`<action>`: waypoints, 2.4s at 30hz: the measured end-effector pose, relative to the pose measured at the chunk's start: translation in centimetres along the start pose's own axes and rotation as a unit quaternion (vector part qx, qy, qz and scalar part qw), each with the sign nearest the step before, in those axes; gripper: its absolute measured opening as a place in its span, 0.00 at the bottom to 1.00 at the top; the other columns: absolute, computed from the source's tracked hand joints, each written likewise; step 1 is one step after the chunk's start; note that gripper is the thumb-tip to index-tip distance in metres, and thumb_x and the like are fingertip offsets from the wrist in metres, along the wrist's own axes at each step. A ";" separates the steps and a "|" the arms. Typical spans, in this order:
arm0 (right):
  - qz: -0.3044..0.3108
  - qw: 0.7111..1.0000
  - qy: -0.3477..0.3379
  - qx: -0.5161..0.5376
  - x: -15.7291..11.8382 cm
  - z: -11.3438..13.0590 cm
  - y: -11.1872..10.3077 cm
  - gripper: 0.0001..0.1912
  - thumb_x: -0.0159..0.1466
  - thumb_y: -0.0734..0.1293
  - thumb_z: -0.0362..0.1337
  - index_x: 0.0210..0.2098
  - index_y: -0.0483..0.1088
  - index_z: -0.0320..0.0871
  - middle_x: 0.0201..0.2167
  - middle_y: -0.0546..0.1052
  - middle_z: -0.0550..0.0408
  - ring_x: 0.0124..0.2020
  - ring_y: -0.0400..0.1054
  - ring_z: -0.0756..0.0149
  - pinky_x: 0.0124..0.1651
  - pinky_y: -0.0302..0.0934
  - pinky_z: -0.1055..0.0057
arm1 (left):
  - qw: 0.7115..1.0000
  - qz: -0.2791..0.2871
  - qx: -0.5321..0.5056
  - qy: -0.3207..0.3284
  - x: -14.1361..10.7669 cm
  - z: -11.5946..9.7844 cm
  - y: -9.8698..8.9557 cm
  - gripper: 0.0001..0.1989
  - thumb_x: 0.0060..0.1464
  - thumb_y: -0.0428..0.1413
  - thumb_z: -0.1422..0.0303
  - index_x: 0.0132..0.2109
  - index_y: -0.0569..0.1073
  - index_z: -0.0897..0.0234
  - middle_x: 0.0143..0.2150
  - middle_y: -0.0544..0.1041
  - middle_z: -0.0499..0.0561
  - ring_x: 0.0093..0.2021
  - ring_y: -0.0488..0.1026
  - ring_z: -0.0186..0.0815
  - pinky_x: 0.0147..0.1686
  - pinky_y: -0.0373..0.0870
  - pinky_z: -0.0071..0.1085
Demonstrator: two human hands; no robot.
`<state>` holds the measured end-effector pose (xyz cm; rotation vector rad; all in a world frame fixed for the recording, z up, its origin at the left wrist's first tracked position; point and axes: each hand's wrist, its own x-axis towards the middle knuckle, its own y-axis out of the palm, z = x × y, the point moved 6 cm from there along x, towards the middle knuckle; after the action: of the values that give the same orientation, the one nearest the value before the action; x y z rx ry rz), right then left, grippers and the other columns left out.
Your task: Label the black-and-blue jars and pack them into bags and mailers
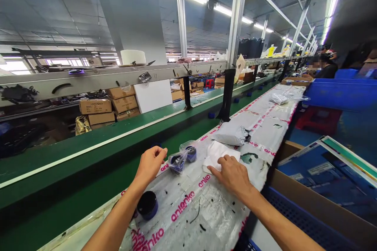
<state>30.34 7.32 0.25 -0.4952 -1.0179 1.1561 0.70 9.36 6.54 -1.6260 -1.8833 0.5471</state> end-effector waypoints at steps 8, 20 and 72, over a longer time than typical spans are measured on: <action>0.066 0.975 0.079 0.195 1.3 -1.6 0.9 0.09 0.61 0.67 0.42 0.28 0.74 0.44 0.28 0.78 0.51 0.31 0.70 0.58 0.32 0.55 0.68 | 0.995 0.067 -0.020 0.071 -3.6 -4.2 4.0 0.12 0.57 0.55 0.60 0.30 0.75 0.62 0.27 0.76 0.47 0.29 0.70 0.36 0.30 0.59 0.30; 0.249 0.823 0.048 0.509 0.0 6.1 2.1 0.29 0.56 0.68 0.65 0.29 0.64 0.44 0.25 0.70 0.57 0.25 0.64 0.69 0.26 0.60 0.73 | 0.952 0.181 -0.245 0.044 -4.5 -5.7 8.2 0.18 0.46 0.65 0.55 0.34 0.70 0.64 0.31 0.78 0.51 0.32 0.76 0.36 0.33 0.72 0.32; 0.154 0.848 -0.505 -0.030 -8.8 16.8 10.0 0.07 0.65 0.68 0.25 0.37 0.72 0.44 0.43 0.77 0.53 0.40 0.69 0.60 0.36 0.61 0.67 | 0.888 0.080 0.406 0.199 -14.2 6.9 -2.1 0.06 0.62 0.57 0.74 0.35 0.77 0.63 0.43 0.80 0.51 0.50 0.74 0.42 0.65 0.59 0.49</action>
<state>10.38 0.21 -2.83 -0.0473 -1.9318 1.7341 -4.28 -4.45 0.43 -1.1917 -1.0007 0.8498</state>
